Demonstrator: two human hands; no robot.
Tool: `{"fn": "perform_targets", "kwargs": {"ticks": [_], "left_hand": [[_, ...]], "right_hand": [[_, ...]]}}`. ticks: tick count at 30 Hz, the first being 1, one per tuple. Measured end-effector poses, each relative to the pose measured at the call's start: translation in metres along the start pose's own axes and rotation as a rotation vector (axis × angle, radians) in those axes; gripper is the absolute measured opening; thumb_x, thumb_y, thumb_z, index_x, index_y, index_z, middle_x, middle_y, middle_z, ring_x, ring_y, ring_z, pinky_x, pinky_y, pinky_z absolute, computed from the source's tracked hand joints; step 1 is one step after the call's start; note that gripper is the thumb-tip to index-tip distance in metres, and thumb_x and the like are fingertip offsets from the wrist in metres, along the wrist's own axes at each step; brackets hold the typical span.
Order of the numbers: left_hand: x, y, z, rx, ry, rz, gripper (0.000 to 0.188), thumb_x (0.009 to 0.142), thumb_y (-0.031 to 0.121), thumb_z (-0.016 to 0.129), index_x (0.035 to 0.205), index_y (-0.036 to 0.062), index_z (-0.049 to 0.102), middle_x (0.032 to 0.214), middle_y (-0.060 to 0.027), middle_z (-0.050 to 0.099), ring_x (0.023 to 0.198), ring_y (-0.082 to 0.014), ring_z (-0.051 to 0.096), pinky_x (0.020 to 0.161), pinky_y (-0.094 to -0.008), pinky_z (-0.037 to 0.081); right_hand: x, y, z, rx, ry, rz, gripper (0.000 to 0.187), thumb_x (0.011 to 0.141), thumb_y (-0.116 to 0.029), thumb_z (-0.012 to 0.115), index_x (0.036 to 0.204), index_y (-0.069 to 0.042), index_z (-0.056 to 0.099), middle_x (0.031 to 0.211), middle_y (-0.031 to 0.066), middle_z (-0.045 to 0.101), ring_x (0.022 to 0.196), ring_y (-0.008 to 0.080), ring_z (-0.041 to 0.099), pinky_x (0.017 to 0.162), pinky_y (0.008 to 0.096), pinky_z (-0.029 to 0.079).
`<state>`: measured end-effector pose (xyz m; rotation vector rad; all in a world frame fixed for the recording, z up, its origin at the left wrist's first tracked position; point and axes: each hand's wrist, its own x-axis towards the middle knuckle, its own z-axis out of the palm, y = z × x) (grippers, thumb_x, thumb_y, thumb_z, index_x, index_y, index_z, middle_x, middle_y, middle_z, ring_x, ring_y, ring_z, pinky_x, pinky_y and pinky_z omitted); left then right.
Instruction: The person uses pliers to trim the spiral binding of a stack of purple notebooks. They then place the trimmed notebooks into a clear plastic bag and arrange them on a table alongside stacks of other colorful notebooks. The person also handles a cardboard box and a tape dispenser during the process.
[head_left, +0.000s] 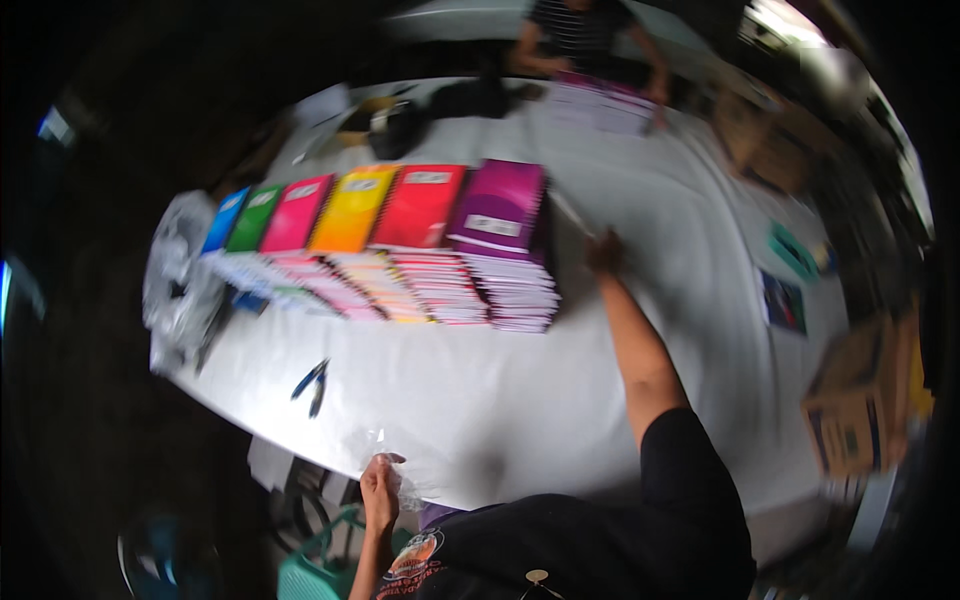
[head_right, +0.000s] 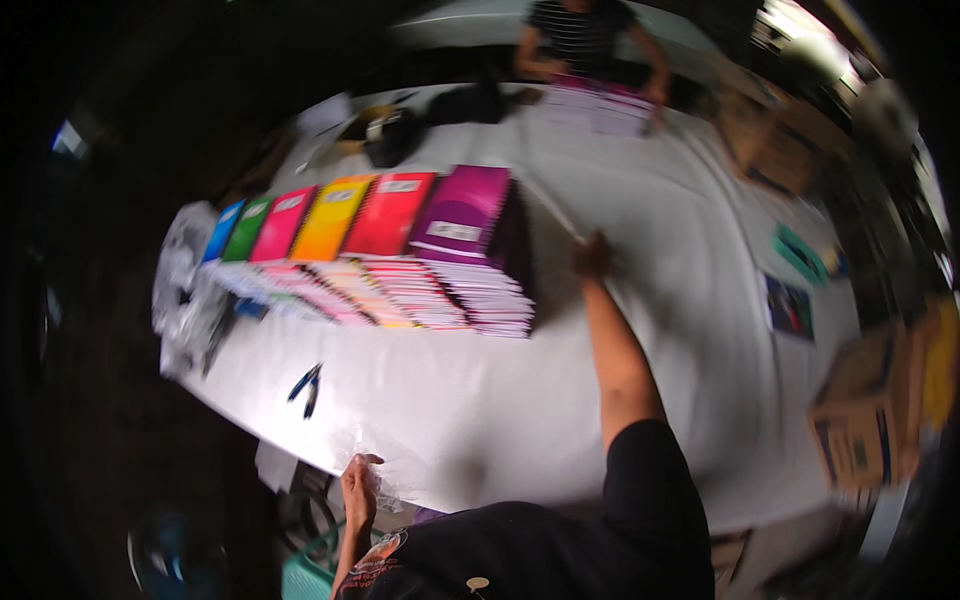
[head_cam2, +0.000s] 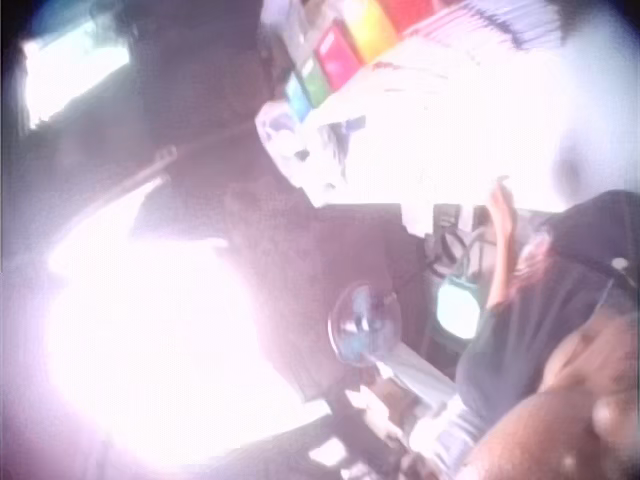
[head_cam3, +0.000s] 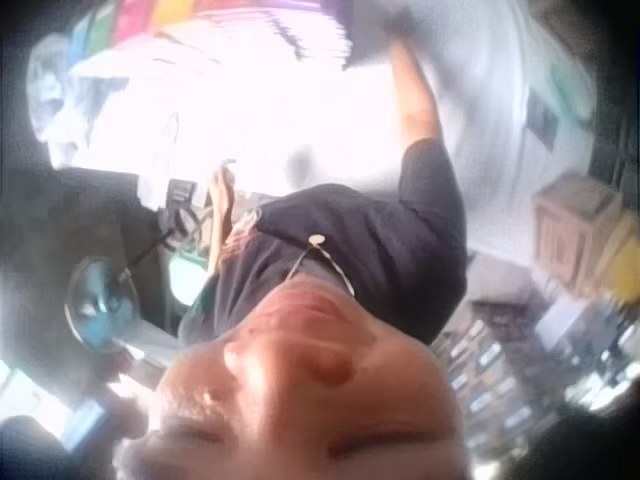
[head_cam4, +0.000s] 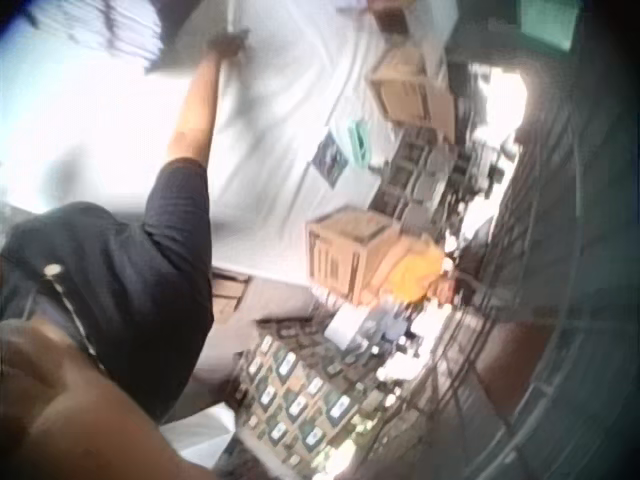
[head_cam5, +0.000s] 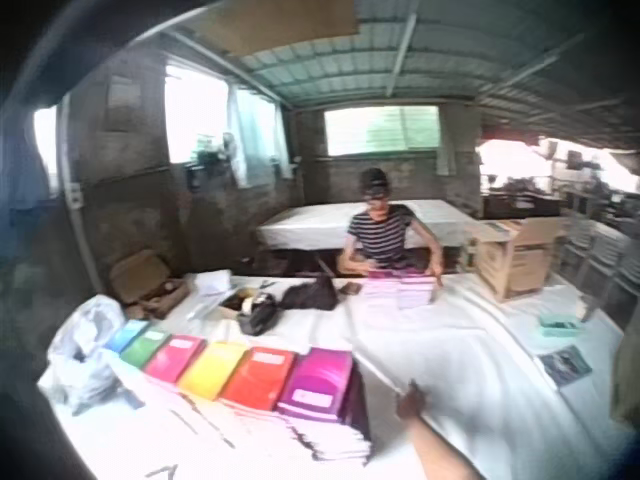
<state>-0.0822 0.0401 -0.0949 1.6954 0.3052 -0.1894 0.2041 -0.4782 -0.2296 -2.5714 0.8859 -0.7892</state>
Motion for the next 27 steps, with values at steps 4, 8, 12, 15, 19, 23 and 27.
{"fn": "perform_targets", "kwargs": {"ticks": [4,8,12,15,19,23,27], "left_hand": [[-0.048,-0.023,-0.023,0.534,0.203,-0.005,0.022,0.090,0.019,0.052,0.090,0.0018,0.065,0.074,-0.0084,0.055,0.076,-0.0223,0.056,0.070,-0.0314,0.044],[-0.019,-0.034,-0.051,0.635,0.352,0.081,0.019,0.087,0.022,0.058,0.089,0.0059,0.069,0.097,-0.0163,0.057,0.092,-0.0295,0.056,0.081,-0.0357,0.045],[0.062,-0.042,-0.084,0.833,0.451,0.201,0.022,0.083,0.022,0.062,0.092,0.0035,0.068,0.115,-0.0186,0.054,0.107,-0.0348,0.050,0.090,-0.0385,0.042],[0.089,-0.052,-0.103,1.095,0.520,0.145,0.024,0.080,0.025,0.061,0.097,0.0099,0.067,0.124,-0.0192,0.049,0.114,-0.0376,0.046,0.094,-0.0466,0.038],[0.145,-0.052,-0.132,1.065,0.572,0.246,0.019,0.078,0.020,0.059,0.093,0.0084,0.065,0.111,-0.0116,0.056,0.105,-0.0311,0.050,0.084,-0.0463,0.040],[0.201,-0.061,-0.227,0.935,0.725,0.169,0.017,0.078,0.019,0.058,0.089,0.0079,0.065,0.100,-0.0098,0.058,0.095,-0.0278,0.054,0.077,-0.0442,0.041],[0.273,-0.039,-0.319,1.073,0.828,0.539,0.019,0.076,0.020,0.065,0.090,0.0088,0.067,0.121,-0.0120,0.053,0.112,-0.0318,0.047,0.086,-0.0439,0.040]], "right_hand": [[-0.009,-0.055,0.022,-0.011,-0.396,-0.025,0.054,0.080,-0.043,0.058,0.113,0.000,0.055,0.107,0.0236,0.059,0.102,0.0376,0.057,0.088,0.0486,0.044],[-0.019,0.010,-0.002,0.316,-0.307,0.024,0.040,0.081,-0.025,0.060,0.106,0.005,0.056,0.095,0.0215,0.062,0.085,0.0328,0.060,0.076,0.0423,0.049],[-0.058,0.182,-0.072,0.612,-0.467,0.405,0.038,0.080,-0.015,0.060,0.105,0.013,0.054,0.094,0.0240,0.063,0.085,0.0312,0.062,0.077,0.0382,0.048],[-0.142,0.184,-0.146,0.174,-0.392,0.093,0.046,0.080,-0.021,0.058,0.106,0.017,0.052,0.097,0.0295,0.060,0.090,0.0355,0.061,0.083,0.0378,0.047],[-0.223,0.185,-0.227,0.038,-0.353,0.279,0.054,0.078,-0.023,0.065,0.119,0.008,0.048,0.109,0.0271,0.057,0.104,0.0385,0.055,0.090,0.0405,0.043],[-0.275,0.090,-0.264,-0.408,-0.011,0.300,0.058,0.078,-0.023,0.069,0.129,-0.007,0.046,0.115,0.0214,0.055,0.105,0.0346,0.052,0.090,0.0409,0.042],[-0.320,-0.065,-0.256,0.258,0.031,0.216,0.049,0.085,-0.020,0.063,0.129,-0.008,0.046,0.119,0.0153,0.054,0.106,0.0277,0.051,0.088,0.0388,0.039]]}}
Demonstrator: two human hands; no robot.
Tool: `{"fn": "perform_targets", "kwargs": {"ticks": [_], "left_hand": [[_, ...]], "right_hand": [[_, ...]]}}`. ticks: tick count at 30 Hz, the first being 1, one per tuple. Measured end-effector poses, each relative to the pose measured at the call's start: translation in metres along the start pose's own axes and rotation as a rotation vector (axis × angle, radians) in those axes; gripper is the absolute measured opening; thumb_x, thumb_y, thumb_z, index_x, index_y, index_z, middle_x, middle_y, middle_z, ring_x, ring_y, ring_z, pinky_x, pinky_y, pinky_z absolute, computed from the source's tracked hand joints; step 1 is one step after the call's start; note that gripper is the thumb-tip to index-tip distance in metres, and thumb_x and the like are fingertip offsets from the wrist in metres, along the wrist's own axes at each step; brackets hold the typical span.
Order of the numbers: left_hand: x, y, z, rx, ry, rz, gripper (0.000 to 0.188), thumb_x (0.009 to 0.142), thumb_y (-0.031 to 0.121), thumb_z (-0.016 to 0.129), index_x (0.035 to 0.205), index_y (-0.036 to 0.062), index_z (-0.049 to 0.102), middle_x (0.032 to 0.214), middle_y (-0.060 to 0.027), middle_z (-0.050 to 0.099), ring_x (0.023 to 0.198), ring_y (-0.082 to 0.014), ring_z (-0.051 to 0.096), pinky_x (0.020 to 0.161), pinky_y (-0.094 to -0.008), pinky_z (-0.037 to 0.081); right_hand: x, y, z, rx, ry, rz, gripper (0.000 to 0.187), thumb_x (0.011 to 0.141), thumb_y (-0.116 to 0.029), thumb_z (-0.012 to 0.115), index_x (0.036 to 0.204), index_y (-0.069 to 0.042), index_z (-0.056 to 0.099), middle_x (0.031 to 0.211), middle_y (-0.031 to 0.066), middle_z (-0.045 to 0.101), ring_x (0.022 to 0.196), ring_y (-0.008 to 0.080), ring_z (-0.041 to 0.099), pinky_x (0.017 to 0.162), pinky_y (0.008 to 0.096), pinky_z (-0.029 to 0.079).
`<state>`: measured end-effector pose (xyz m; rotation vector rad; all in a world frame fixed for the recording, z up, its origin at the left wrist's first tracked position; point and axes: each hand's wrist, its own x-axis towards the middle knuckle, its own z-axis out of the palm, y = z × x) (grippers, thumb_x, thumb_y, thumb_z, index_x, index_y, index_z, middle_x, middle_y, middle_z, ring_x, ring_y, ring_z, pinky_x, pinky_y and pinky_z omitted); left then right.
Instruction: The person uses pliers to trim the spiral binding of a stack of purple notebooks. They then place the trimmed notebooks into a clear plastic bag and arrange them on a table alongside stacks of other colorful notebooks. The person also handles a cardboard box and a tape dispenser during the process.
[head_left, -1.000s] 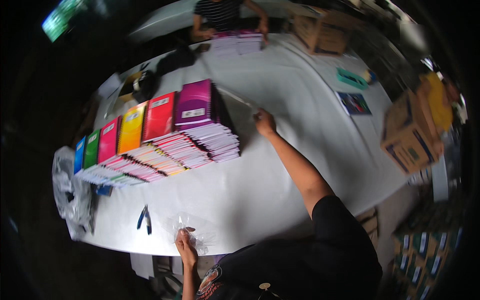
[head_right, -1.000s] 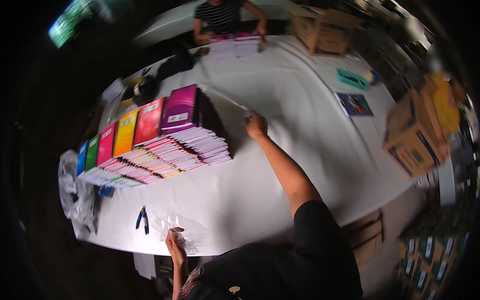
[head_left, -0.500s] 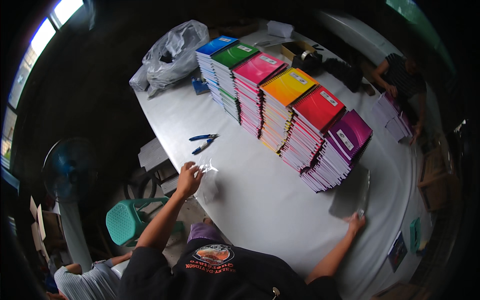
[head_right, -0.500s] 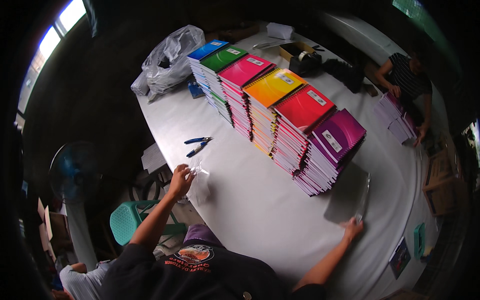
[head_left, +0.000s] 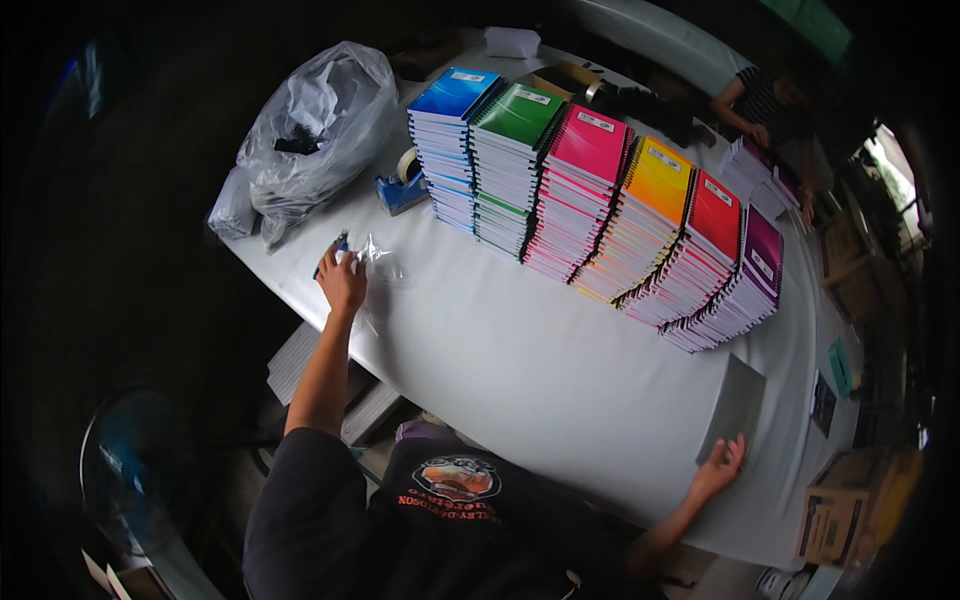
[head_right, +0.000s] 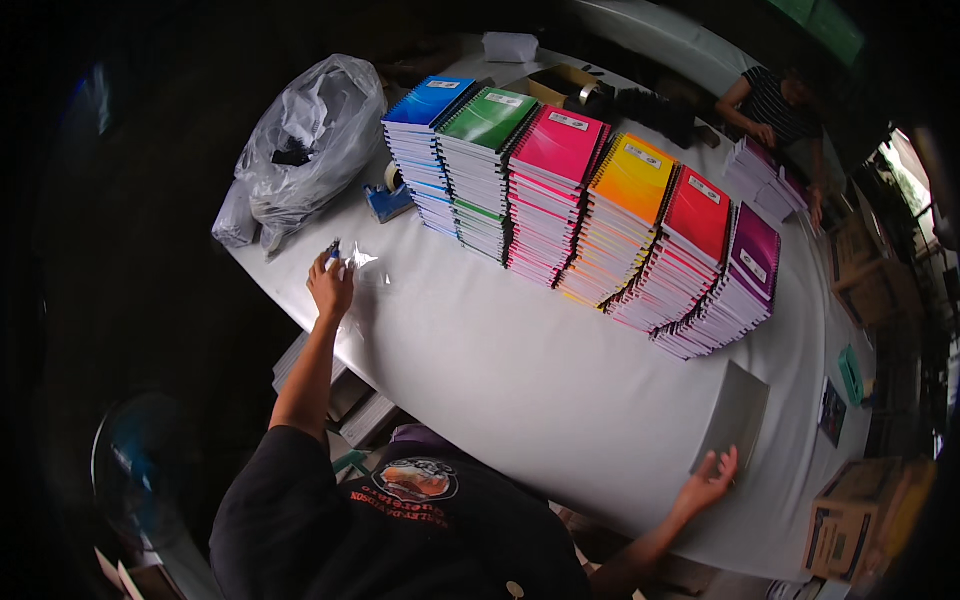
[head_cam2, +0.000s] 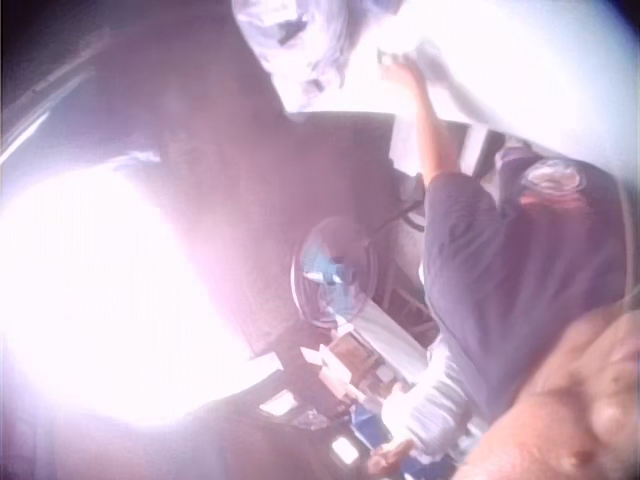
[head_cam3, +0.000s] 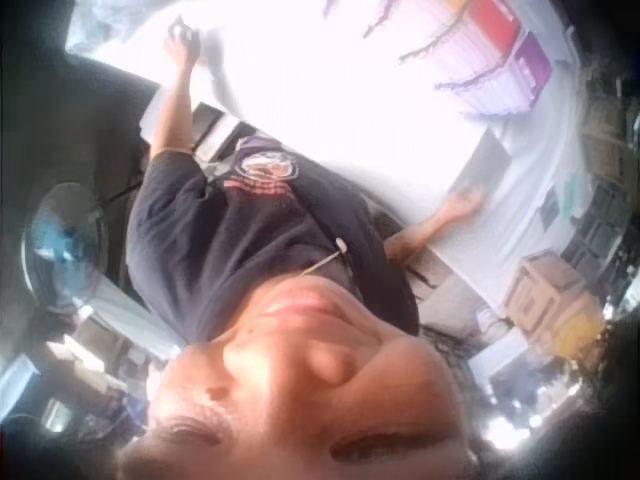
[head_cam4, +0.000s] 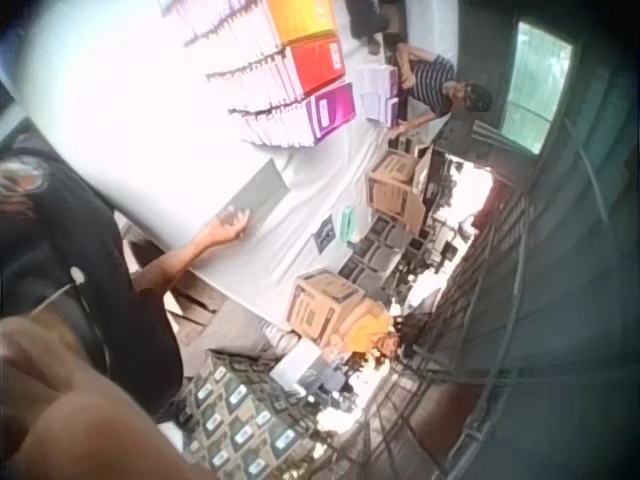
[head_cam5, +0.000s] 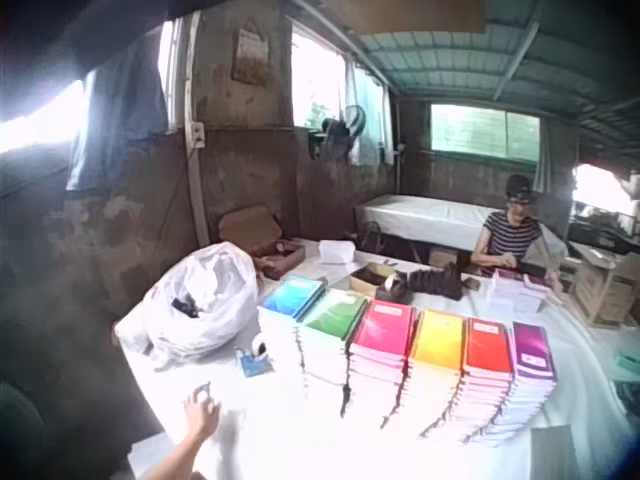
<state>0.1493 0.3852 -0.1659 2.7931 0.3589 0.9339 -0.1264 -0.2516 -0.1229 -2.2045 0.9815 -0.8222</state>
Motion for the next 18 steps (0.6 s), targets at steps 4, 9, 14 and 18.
{"fn": "perform_targets", "kwargs": {"ticks": [4,9,14,18], "left_hand": [[0.070,0.018,0.037,-0.350,-0.283,0.341,0.022,0.074,0.028,0.071,0.090,0.0127,0.072,0.138,-0.0166,0.037,0.127,-0.0367,0.034,0.102,-0.0435,0.032],[0.131,-0.010,0.111,-0.489,-0.439,0.198,0.027,0.072,0.033,0.073,0.092,0.0141,0.073,0.134,-0.0237,0.038,0.126,-0.0381,0.034,0.103,-0.0407,0.033],[0.091,0.029,0.090,-0.365,-0.285,0.123,0.023,0.073,0.026,0.072,0.093,0.0137,0.073,0.128,-0.0266,0.044,0.115,-0.0384,0.046,0.100,-0.0413,0.035],[0.019,0.017,0.048,-0.387,-0.249,-0.009,0.026,0.073,0.026,0.072,0.094,0.0107,0.072,0.133,-0.0259,0.037,0.120,-0.0396,0.040,0.097,-0.0437,0.037]], "right_hand": [[-0.097,-0.202,0.023,0.465,-0.548,-0.253,0.046,0.083,-0.023,0.065,0.125,-0.008,0.052,0.122,0.0136,0.052,0.111,0.0260,0.048,0.090,0.0365,0.039],[-0.162,-0.348,-0.004,1.182,-1.655,-1.077,0.031,0.084,-0.022,0.064,0.111,-0.007,0.061,0.119,0.0138,0.053,0.114,0.0313,0.047,0.092,0.0410,0.038],[-0.181,-0.387,-0.020,1.199,-1.481,-1.142,0.009,0.084,-0.017,0.062,0.086,-0.010,0.065,0.093,0.0072,0.059,0.095,0.0284,0.055,0.076,0.0396,0.042],[-0.186,-0.368,-0.023,1.177,-1.294,-1.050,0.016,0.084,-0.024,0.064,0.095,-0.014,0.060,0.104,0.0028,0.058,0.109,0.0268,0.052,0.083,0.0370,0.039]]}}
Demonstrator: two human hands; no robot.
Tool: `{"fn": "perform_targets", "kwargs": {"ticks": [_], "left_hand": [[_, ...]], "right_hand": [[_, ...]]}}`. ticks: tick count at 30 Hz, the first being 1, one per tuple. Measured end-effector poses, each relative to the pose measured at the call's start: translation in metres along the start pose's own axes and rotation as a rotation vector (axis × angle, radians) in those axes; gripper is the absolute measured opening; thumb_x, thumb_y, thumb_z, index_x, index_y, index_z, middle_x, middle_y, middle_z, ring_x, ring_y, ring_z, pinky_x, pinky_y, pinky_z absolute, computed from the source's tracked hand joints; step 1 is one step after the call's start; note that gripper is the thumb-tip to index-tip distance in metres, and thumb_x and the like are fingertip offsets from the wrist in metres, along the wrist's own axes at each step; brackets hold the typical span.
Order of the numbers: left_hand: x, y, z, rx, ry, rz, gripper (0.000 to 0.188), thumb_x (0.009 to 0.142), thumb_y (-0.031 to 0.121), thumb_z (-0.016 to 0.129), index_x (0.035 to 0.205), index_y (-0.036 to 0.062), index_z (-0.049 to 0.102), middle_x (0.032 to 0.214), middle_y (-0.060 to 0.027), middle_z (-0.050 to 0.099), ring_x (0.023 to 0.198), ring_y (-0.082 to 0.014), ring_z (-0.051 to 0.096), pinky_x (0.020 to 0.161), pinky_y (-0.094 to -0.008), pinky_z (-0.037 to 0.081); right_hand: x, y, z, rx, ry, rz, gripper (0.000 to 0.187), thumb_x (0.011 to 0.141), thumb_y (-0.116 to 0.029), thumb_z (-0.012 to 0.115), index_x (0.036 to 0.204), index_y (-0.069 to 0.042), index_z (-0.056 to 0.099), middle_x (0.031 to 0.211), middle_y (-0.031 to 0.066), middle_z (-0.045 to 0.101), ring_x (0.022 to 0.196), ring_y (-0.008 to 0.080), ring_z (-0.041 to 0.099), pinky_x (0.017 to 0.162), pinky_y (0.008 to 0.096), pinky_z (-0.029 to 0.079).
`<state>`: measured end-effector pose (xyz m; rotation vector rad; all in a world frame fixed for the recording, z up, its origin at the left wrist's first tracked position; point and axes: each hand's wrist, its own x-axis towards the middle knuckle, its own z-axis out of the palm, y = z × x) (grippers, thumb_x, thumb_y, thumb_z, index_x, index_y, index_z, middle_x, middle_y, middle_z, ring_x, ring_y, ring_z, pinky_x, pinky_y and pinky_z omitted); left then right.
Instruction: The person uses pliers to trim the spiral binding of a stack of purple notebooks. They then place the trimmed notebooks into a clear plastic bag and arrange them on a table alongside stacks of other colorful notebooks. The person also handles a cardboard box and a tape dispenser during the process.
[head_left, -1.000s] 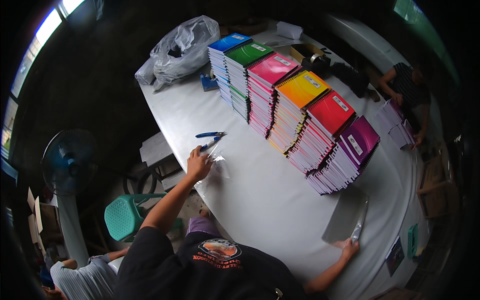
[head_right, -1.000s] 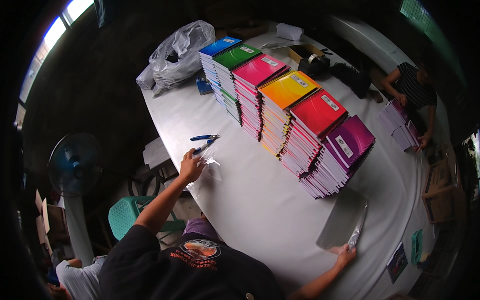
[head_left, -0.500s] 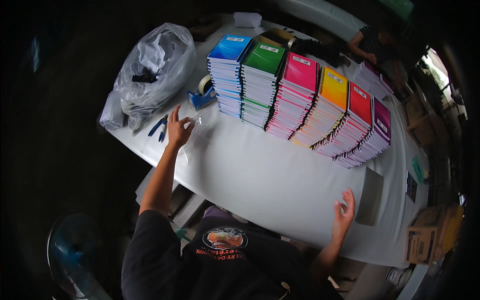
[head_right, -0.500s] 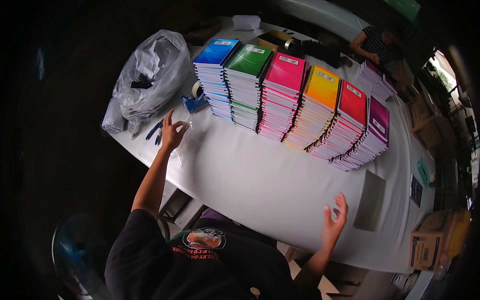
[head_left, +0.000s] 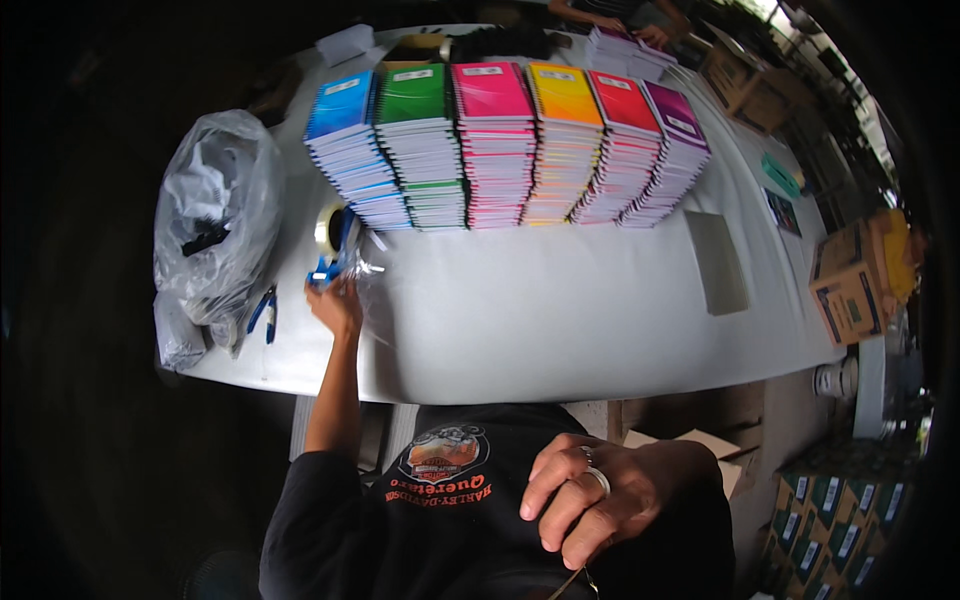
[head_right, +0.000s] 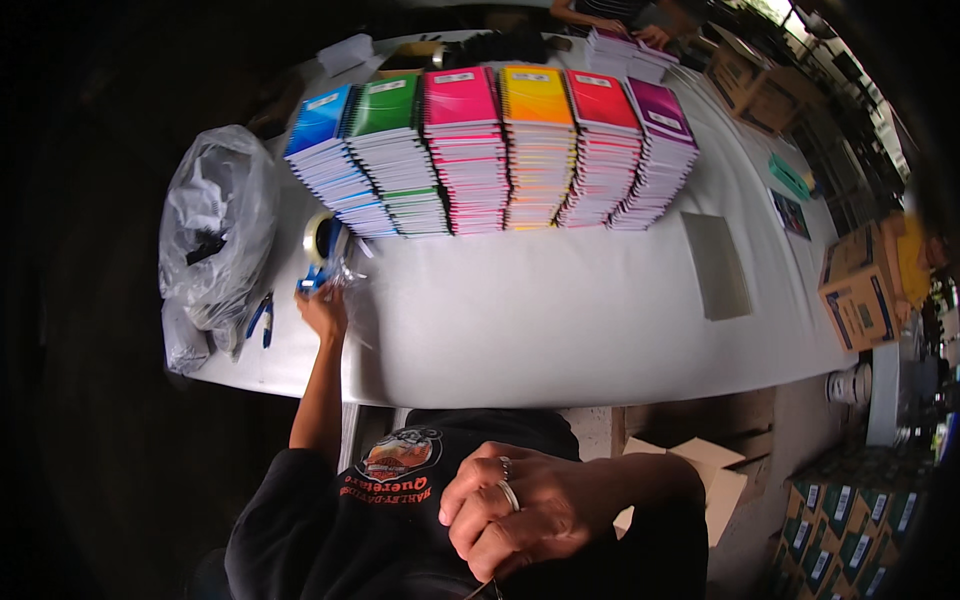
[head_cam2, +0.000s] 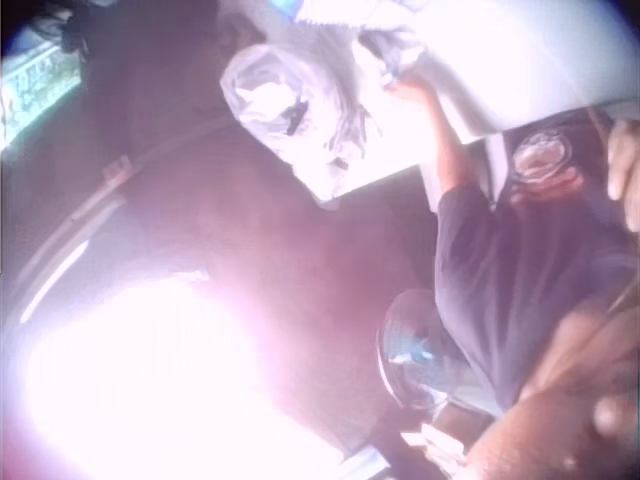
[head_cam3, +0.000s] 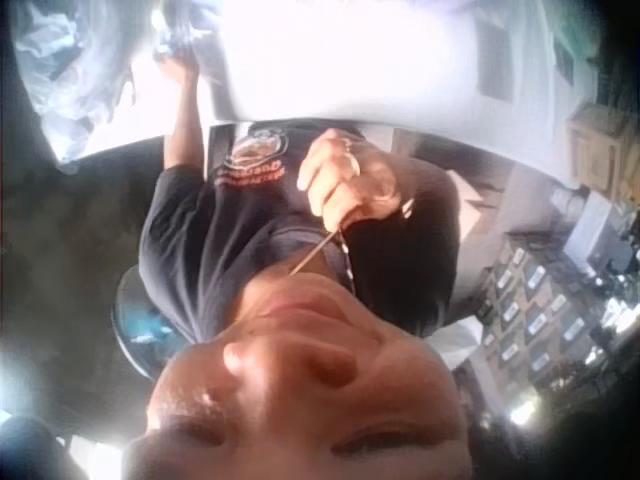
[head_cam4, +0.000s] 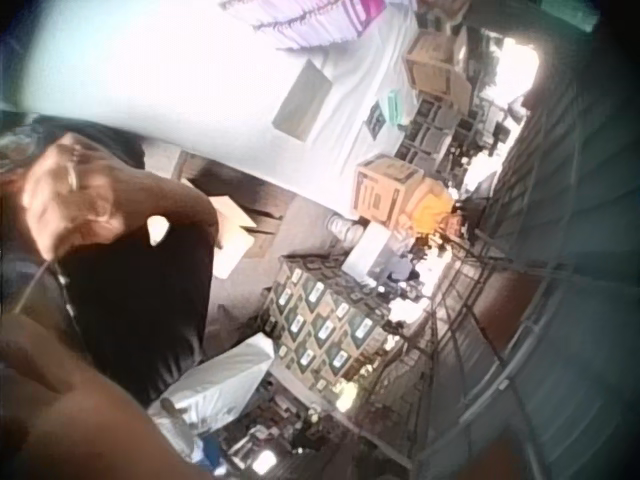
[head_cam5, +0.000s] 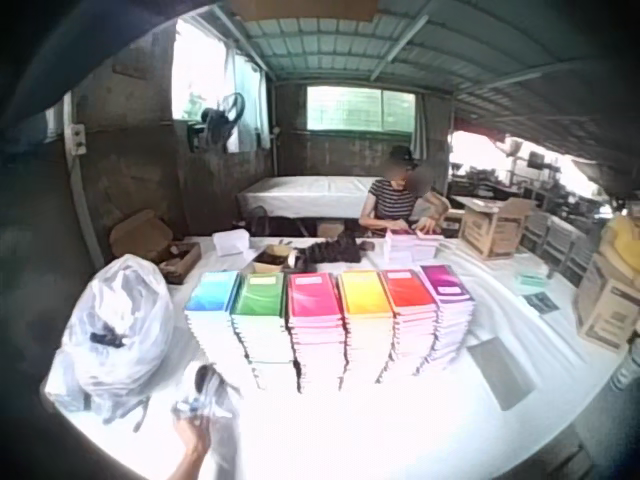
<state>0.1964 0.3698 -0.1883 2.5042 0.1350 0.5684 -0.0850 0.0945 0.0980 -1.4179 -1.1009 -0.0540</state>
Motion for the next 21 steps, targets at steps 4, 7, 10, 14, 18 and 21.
{"fn": "perform_targets", "kwargs": {"ticks": [4,7,10,14,18,21], "left_hand": [[-0.073,0.081,-0.080,0.258,0.172,0.084,0.023,0.078,0.029,0.070,0.090,0.0089,0.072,0.132,-0.0211,0.036,0.123,-0.0356,0.033,0.096,-0.0417,0.034],[-0.110,0.140,-0.086,-0.928,-0.447,-0.031,0.031,0.088,0.029,0.059,0.101,0.0016,0.066,0.128,-0.0127,0.041,0.123,-0.0247,0.033,0.098,-0.0350,0.033],[-0.119,0.187,-0.075,-1.318,-1.038,-0.255,0.045,0.095,0.032,0.042,0.120,-0.0031,0.053,0.124,-0.0076,0.048,0.121,-0.0180,0.038,0.098,-0.0302,0.033],[-0.088,0.175,-0.018,-1.635,-1.596,-0.475,0.056,0.092,0.039,0.036,0.135,0.0033,0.038,0.129,-0.0129,0.050,0.116,-0.0252,0.049,0.095,-0.0372,0.041],[-0.087,0.179,0.011,-1.779,-1.701,-0.745,0.058,0.089,0.035,0.045,0.138,0.0058,0.034,0.133,-0.0187,0.045,0.119,-0.0311,0.047,0.096,-0.0445,0.041],[-0.100,0.207,0.012,-1.757,-1.624,-0.785,0.056,0.090,0.033,0.046,0.137,0.0056,0.034,0.126,-0.0182,0.051,0.116,-0.0315,0.050,0.096,-0.0449,0.043]], "right_hand": [[-0.032,0.036,-0.024,0.152,0.132,0.230,0.048,0.082,-0.033,0.067,0.120,-0.008,0.052,0.119,0.0087,0.052,0.115,0.0277,0.048,0.095,0.0402,0.037],[-0.073,0.104,-0.032,-0.184,0.472,0.612,0.073,0.080,-0.039,0.068,0.134,-0.003,0.035,0.131,0.0144,0.044,0.122,0.0252,0.041,0.100,0.0404,0.034],[-0.109,0.167,-0.036,0.105,0.631,0.831,0.067,0.082,-0.035,0.068,0.133,-0.004,0.037,0.129,0.0123,0.046,0.122,0.0208,0.041,0.097,0.0368,0.036],[-0.163,0.208,-0.068,0.583,0.939,0.959,0.056,0.083,-0.031,0.067,0.127,-0.006,0.043,0.123,0.0103,0.048,0.116,0.0145,0.043,0.093,0.0339,0.037],[-0.162,0.202,-0.066,0.211,1.339,0.849,0.057,0.082,-0.034,0.068,0.125,-0.005,0.044,0.116,0.0079,0.052,0.109,0.0154,0.047,0.093,0.0307,0.035],[-0.162,0.198,-0.071,0.490,1.200,1.006,0.046,0.084,-0.029,0.065,0.118,-0.002,0.050,0.102,0.0074,0.059,0.104,0.0157,0.052,0.088,0.0262,0.040]]}}
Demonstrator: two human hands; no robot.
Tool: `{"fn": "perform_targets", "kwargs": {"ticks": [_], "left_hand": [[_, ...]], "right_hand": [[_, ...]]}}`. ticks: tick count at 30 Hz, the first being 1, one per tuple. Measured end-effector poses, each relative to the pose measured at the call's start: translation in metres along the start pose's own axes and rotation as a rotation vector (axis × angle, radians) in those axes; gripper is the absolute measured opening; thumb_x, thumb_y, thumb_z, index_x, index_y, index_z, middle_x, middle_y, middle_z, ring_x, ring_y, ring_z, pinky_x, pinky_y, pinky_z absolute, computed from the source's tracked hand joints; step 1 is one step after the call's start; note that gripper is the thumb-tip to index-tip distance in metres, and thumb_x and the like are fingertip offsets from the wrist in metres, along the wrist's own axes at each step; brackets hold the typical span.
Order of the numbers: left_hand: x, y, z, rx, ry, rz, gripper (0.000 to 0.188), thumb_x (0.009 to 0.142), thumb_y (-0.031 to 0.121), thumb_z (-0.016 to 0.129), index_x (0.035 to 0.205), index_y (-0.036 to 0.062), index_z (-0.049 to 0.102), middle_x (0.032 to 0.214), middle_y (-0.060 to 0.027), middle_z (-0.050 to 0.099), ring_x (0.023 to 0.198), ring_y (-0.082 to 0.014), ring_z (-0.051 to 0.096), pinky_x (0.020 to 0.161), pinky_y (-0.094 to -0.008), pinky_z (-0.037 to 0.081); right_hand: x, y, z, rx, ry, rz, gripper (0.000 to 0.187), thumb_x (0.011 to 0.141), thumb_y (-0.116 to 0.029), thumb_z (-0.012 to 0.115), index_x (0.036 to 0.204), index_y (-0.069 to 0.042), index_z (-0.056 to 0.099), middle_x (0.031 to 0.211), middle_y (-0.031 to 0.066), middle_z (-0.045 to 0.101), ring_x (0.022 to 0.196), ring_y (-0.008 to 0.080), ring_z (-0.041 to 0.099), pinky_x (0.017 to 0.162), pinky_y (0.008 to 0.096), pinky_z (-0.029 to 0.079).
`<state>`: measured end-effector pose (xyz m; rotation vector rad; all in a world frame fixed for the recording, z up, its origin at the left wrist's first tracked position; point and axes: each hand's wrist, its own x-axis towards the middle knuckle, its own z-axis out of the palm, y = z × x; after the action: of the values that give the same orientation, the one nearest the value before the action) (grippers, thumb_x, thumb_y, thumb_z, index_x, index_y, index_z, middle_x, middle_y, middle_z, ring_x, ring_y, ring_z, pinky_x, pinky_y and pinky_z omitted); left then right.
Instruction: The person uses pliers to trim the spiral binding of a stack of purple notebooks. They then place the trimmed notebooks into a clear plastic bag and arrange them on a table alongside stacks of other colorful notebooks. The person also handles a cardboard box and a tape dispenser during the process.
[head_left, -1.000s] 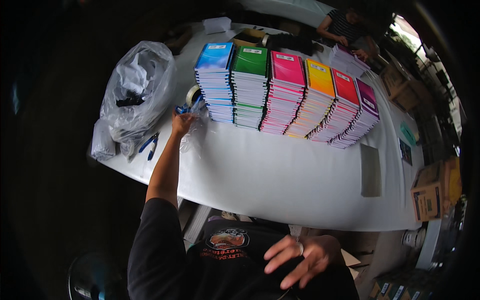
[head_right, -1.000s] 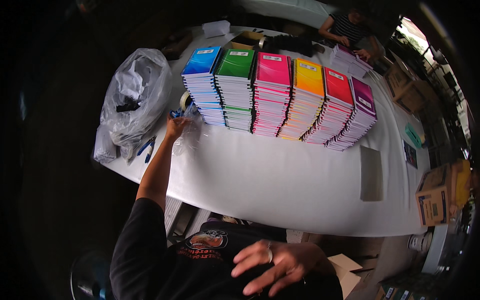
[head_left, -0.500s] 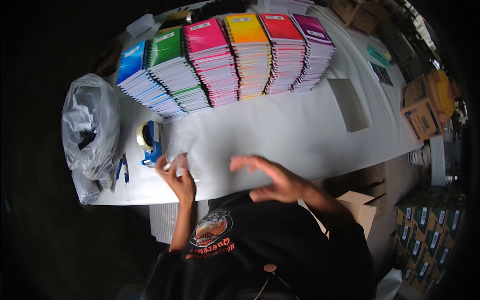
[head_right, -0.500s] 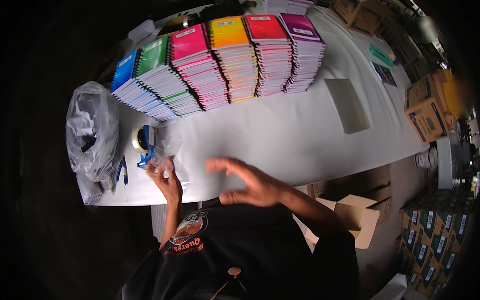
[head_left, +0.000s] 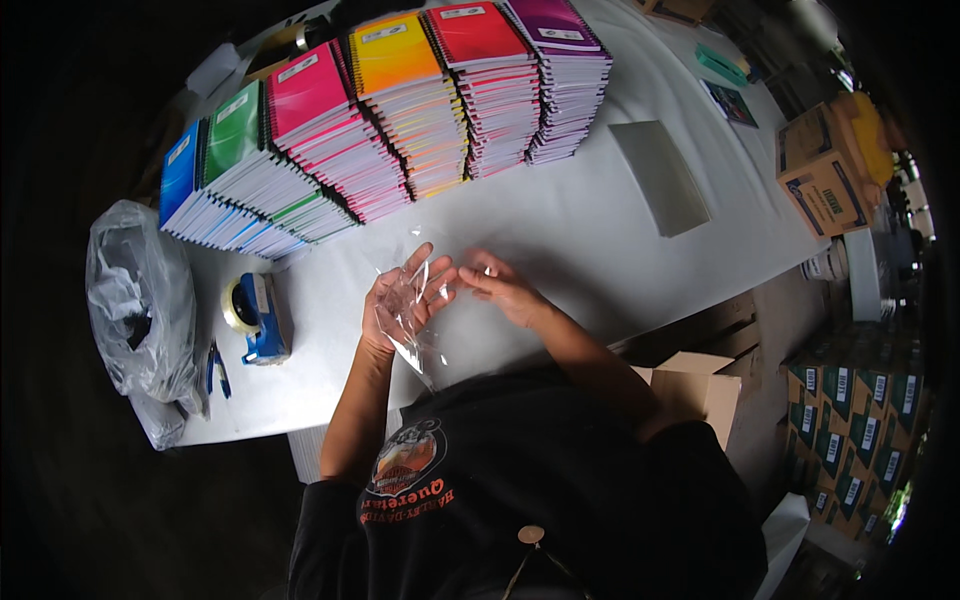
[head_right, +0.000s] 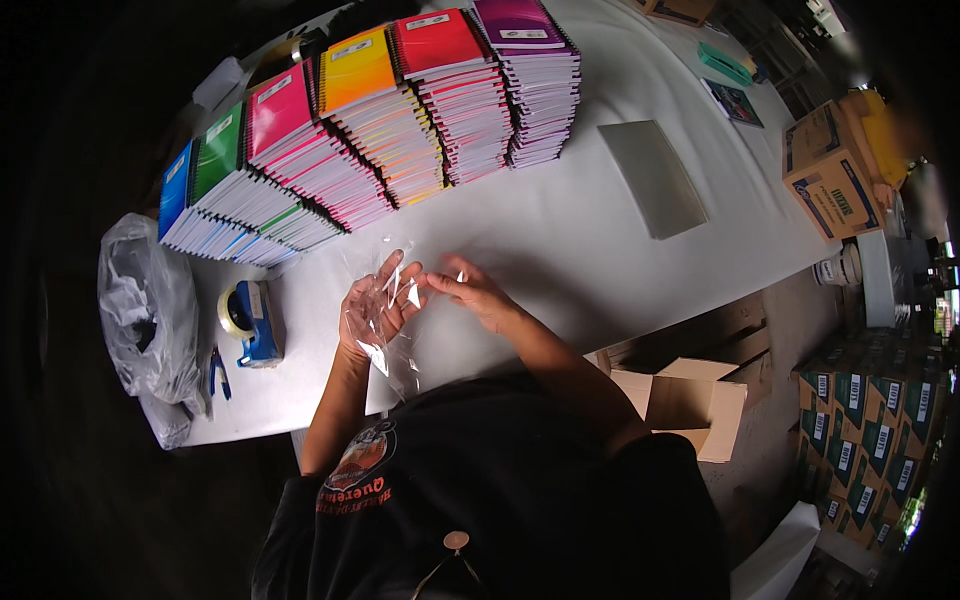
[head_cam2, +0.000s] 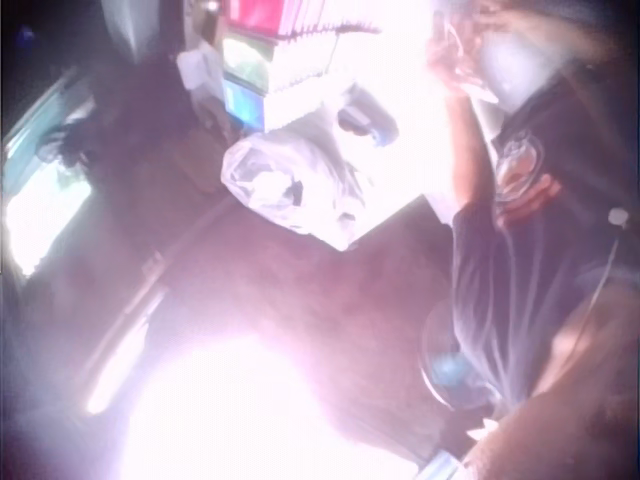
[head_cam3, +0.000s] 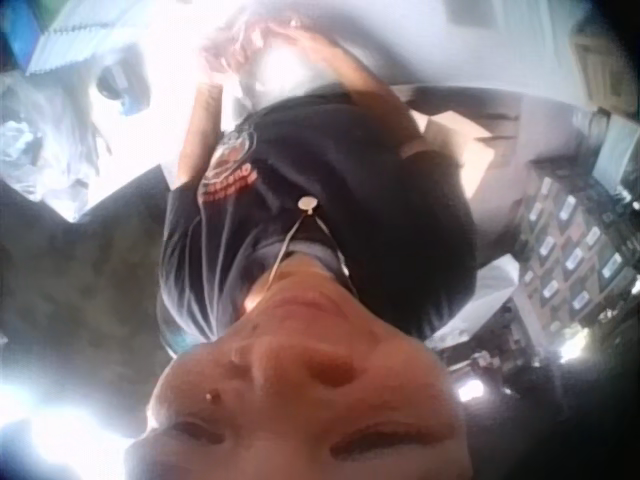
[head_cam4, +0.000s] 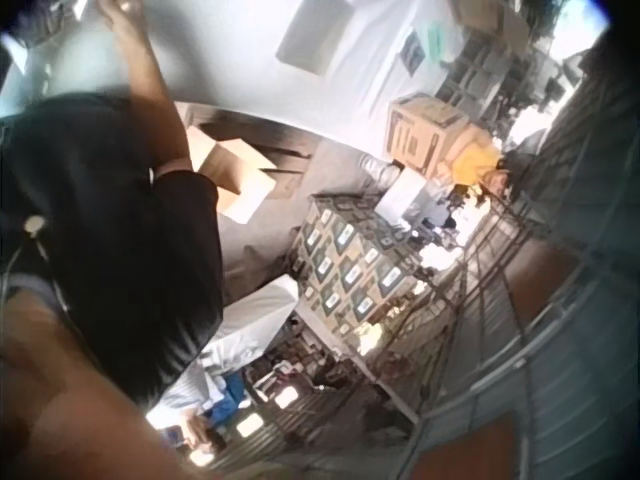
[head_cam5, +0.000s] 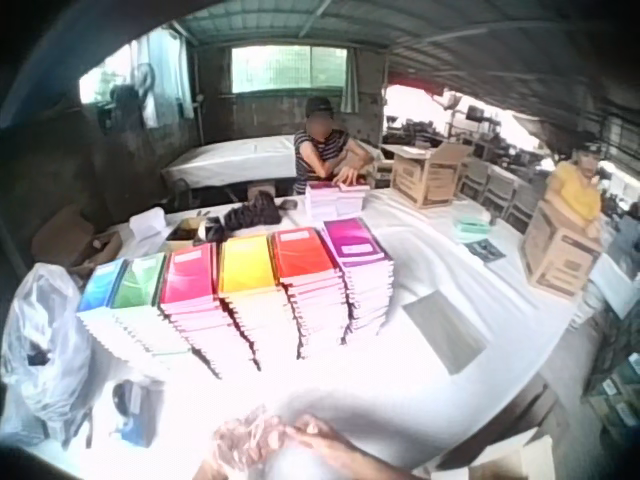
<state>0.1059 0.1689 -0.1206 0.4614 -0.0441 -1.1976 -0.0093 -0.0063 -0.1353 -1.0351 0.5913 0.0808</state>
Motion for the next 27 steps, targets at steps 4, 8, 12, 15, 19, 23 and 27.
{"fn": "perform_targets", "kwargs": {"ticks": [4,8,12,15,19,23,27], "left_hand": [[-0.012,0.039,-0.043,0.823,0.487,0.156,0.044,0.092,0.040,0.050,0.112,0.0021,0.060,0.063,0.0019,0.053,0.050,-0.0074,0.048,0.047,-0.0219,0.041],[-0.038,0.068,-0.078,1.275,0.971,0.393,0.034,0.089,0.031,0.059,0.103,-0.0004,0.061,0.062,0.0000,0.051,0.050,-0.0094,0.043,0.047,-0.0253,0.037],[-0.025,0.041,-0.018,1.776,1.096,0.892,0.041,0.088,0.025,0.060,0.118,-0.0012,0.050,0.107,-0.0169,0.052,0.091,-0.0267,0.051,0.079,-0.0369,0.042],[-0.013,0.001,0.027,1.908,0.690,0.904,0.047,0.086,0.024,0.062,0.126,0.0031,0.046,0.122,-0.0201,0.046,0.116,-0.0347,0.042,0.097,-0.0423,0.034],[-0.009,-0.036,-0.002,2.318,0.431,0.348,0.063,0.087,0.046,0.052,0.138,0.0122,0.037,0.147,-0.0220,0.019,0.137,-0.0416,0.011,0.108,-0.0552,0.012],[-0.026,-0.060,-0.020,2.385,0.398,0.135,0.079,0.085,0.060,0.042,0.143,0.0092,0.024,0.149,-0.0252,0.009,0.138,-0.0430,0.003,0.107,-0.0593,0.004],[-0.052,-0.067,-0.027,2.386,0.481,0.110,0.081,0.085,0.061,0.041,0.144,0.0088,0.020,0.149,-0.0261,0.006,0.138,-0.0434,0.000,0.106,-0.0601,0.001]], "right_hand": [[0.019,-0.038,-0.031,-0.268,0.261,-0.253,0.021,0.086,-0.023,0.062,0.093,-0.003,0.065,0.070,0.0009,0.059,0.053,0.0071,0.051,0.052,0.0217,0.042],[0.061,-0.028,-0.082,-0.630,0.423,-0.495,0.018,0.084,-0.019,0.063,0.093,-0.003,0.064,0.072,0.0066,0.061,0.057,0.0145,0.055,0.057,0.0277,0.045],[0.075,-0.016,-0.087,-0.868,0.555,-0.558,0.021,0.082,-0.019,0.066,0.099,-0.007,0.063,0.076,0.0122,0.064,0.064,0.0252,0.061,0.060,0.0332,0.047],[0.080,-0.017,-0.086,-0.972,0.611,-0.539,0.043,0.080,-0.020,0.068,0.118,-0.007,0.051,0.093,0.0147,0.061,0.086,0.0282,0.060,0.073,0.0367,0.046],[0.055,-0.024,-0.043,-1.340,1.025,-0.774,0.072,0.079,-0.028,0.067,0.137,-0.004,0.031,0.138,0.0188,0.033,0.125,0.0355,0.034,0.097,0.0475,0.030],[0.011,0.016,-0.018,-1.429,0.371,-0.840,0.082,0.081,-0.042,0.062,0.141,-0.003,0.023,0.148,0.0203,0.014,0.137,0.0391,0.011,0.106,0.0534,0.016],[-0.024,0.064,-0.019,-1.444,0.317,-0.664,0.082,0.083,-0.048,0.056,0.142,-0.002,0.023,0.151,0.0180,0.009,0.139,0.0378,0.003,0.109,0.0552,0.007]]}}
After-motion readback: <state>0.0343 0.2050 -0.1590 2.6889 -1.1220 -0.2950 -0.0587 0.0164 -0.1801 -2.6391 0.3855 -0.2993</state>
